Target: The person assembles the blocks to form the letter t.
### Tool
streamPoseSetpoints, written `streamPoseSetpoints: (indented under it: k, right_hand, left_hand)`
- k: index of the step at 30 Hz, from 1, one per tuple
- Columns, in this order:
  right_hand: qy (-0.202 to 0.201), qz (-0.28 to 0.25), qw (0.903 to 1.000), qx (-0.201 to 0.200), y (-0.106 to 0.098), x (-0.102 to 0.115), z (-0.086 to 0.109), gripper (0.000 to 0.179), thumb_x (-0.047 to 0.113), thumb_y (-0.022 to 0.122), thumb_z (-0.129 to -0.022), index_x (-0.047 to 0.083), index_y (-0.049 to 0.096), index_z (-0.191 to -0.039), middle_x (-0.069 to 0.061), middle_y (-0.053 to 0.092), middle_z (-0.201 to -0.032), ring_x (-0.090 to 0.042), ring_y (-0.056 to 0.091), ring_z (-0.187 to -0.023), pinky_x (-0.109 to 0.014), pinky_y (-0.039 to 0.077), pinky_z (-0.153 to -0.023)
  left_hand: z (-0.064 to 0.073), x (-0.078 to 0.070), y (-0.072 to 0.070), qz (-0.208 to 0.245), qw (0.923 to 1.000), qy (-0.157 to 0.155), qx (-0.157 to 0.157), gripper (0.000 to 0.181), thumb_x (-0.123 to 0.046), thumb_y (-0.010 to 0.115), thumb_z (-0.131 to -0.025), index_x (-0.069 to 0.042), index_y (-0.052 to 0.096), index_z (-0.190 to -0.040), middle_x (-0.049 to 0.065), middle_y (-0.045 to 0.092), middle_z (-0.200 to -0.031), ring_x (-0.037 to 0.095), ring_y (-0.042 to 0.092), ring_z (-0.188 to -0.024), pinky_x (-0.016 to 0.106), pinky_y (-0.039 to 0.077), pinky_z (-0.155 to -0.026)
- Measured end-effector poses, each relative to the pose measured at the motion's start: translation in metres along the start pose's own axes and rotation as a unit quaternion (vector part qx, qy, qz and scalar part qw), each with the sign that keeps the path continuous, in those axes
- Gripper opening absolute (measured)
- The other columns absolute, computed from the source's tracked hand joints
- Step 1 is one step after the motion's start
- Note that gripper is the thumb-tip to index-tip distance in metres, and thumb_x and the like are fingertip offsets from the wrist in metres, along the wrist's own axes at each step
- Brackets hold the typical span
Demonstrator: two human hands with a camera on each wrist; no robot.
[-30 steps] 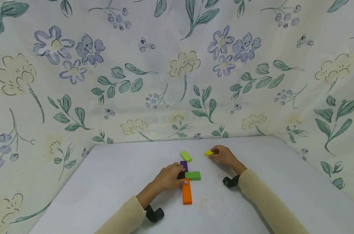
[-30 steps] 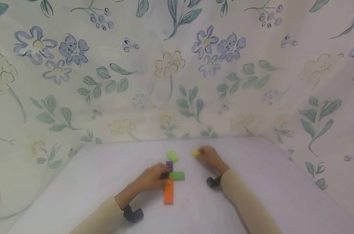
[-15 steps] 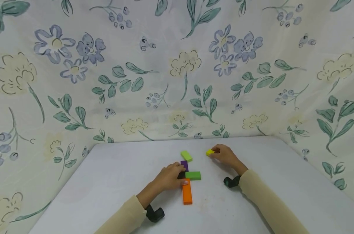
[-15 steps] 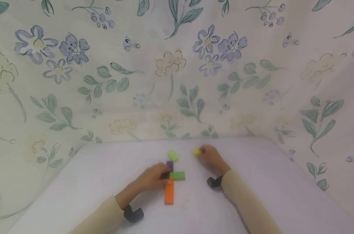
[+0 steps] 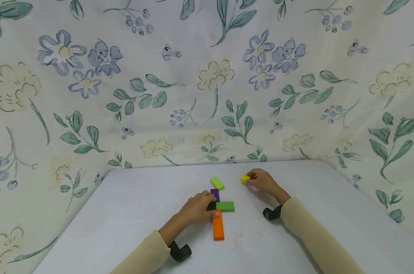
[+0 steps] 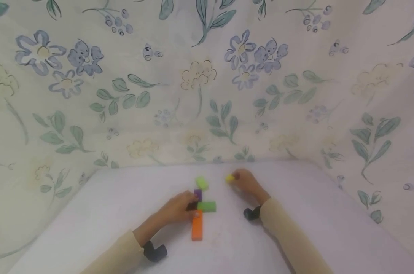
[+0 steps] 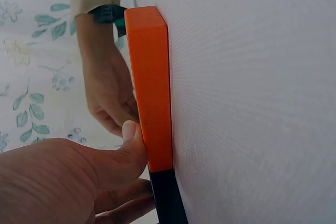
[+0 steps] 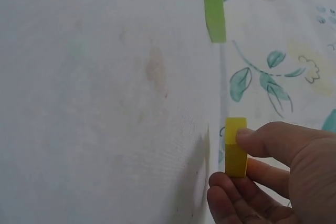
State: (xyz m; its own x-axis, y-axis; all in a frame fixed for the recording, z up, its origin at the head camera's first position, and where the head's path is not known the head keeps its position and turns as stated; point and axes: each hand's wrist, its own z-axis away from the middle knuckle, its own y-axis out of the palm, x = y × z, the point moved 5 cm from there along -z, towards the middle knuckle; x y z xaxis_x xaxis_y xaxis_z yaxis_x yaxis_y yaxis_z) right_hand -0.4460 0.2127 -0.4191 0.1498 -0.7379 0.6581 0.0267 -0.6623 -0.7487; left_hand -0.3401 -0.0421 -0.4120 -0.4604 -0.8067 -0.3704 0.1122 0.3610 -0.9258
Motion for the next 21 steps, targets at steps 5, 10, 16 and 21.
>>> streamPoseSetpoints:
  k: [5, 10, 16, 21]
  right_hand:
    - [-0.003, -0.007, 0.9999, 0.01, 0.001, 0.0, 0.003, 0.035, 0.021, 0.07, -0.093, 0.003, 0.065, -0.122, -0.014, 0.064, -0.119, -0.027, 0.061, -0.105, -0.03, 0.056, -0.073]
    - [-0.01, 0.006, 0.9999, 0.009, 0.0, 0.002, 0.006, 0.033, 0.021, 0.07, -0.093, 0.003, 0.066, -0.121, -0.013, 0.064, -0.117, -0.026, 0.061, -0.105, -0.033, 0.057, -0.08]
    - [-0.013, 0.014, 0.9998, 0.007, -0.003, 0.005, 0.012, 0.032, 0.02, 0.07, -0.093, 0.004, 0.067, -0.121, -0.012, 0.064, -0.115, -0.026, 0.061, -0.105, -0.035, 0.058, -0.084]
    - [-0.034, 0.015, 0.9993, -0.002, -0.007, 0.012, 0.017, 0.03, 0.02, 0.07, -0.093, 0.005, 0.067, -0.119, -0.01, 0.065, -0.113, -0.025, 0.062, -0.105, -0.037, 0.058, -0.087]
  left_hand:
    - [0.002, -0.001, 0.0, 0.001, 1.0, 0.001, -0.002, 0.052, -0.037, 0.076, -0.088, -0.006, 0.065, -0.128, 0.012, 0.06, -0.134, 0.03, 0.057, -0.121, 0.052, 0.048, -0.102]
    - [0.003, -0.002, 0.0, 0.006, 1.0, -0.005, 0.002, 0.052, -0.036, 0.076, -0.088, -0.006, 0.065, -0.129, 0.013, 0.059, -0.135, 0.03, 0.057, -0.122, 0.052, 0.047, -0.105]
    - [0.003, -0.003, -0.001, 0.01, 0.9999, -0.005, 0.006, 0.052, -0.036, 0.076, -0.088, -0.005, 0.065, -0.129, 0.013, 0.059, -0.136, 0.03, 0.056, -0.123, 0.053, 0.046, -0.105]
    - [0.002, -0.002, -0.001, 0.004, 1.0, -0.003, 0.003, 0.052, -0.037, 0.075, -0.089, -0.006, 0.065, -0.129, 0.012, 0.059, -0.135, 0.029, 0.057, -0.122, 0.051, 0.047, -0.104]
